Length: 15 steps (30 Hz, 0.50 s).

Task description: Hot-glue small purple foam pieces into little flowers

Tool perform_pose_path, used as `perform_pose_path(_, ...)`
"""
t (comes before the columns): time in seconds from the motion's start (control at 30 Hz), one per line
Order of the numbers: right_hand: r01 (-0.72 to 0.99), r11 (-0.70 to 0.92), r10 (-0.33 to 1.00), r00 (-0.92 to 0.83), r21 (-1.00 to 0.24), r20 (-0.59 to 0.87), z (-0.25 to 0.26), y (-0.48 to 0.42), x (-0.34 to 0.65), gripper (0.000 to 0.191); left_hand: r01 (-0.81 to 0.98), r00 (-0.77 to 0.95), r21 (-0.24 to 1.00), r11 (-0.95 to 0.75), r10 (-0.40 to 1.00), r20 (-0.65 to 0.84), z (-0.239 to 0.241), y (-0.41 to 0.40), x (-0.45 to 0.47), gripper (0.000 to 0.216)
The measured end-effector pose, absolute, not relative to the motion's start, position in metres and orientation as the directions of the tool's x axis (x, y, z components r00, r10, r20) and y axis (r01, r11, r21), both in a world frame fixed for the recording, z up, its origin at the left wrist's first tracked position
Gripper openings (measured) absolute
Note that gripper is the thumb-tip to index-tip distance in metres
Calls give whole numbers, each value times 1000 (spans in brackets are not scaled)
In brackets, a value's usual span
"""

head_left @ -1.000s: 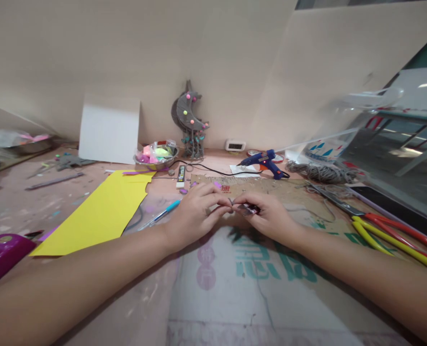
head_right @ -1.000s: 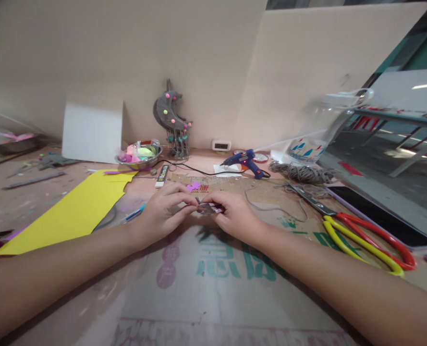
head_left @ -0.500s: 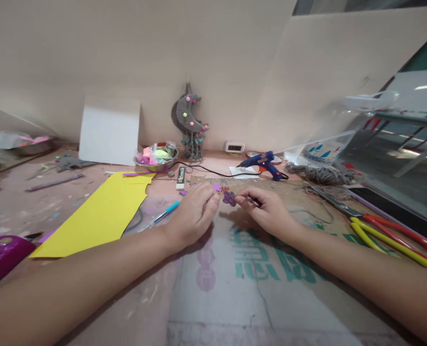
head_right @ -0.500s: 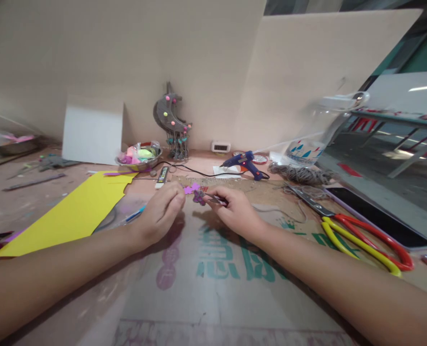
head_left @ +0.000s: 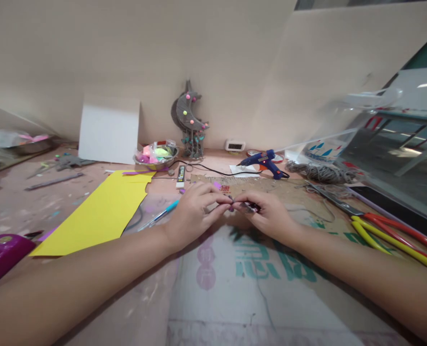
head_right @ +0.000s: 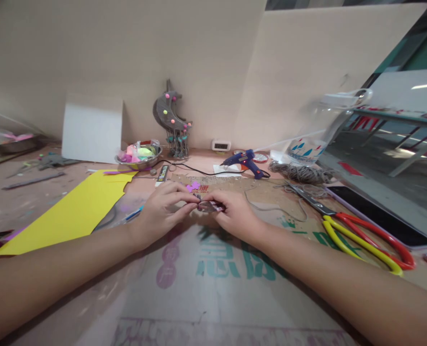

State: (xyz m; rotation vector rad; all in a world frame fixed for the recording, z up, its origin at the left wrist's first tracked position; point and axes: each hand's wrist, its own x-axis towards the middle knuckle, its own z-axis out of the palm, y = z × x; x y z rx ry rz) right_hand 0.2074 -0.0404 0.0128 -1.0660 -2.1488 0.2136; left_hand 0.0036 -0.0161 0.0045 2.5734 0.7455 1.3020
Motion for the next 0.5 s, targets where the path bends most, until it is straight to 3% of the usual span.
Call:
perform_pose_path(0.3, 648, 646, 744, -415, -403, 524, 13, -41, 207, 18, 376, 550, 262, -889, 442, 709, 9, -19, 3, 15)
perform_pose_path(0.5, 631, 656, 741, -435, -414, 512, 13, -42, 206, 22, 406, 564, 277, -871, 477, 674, 11, -21, 3, 14)
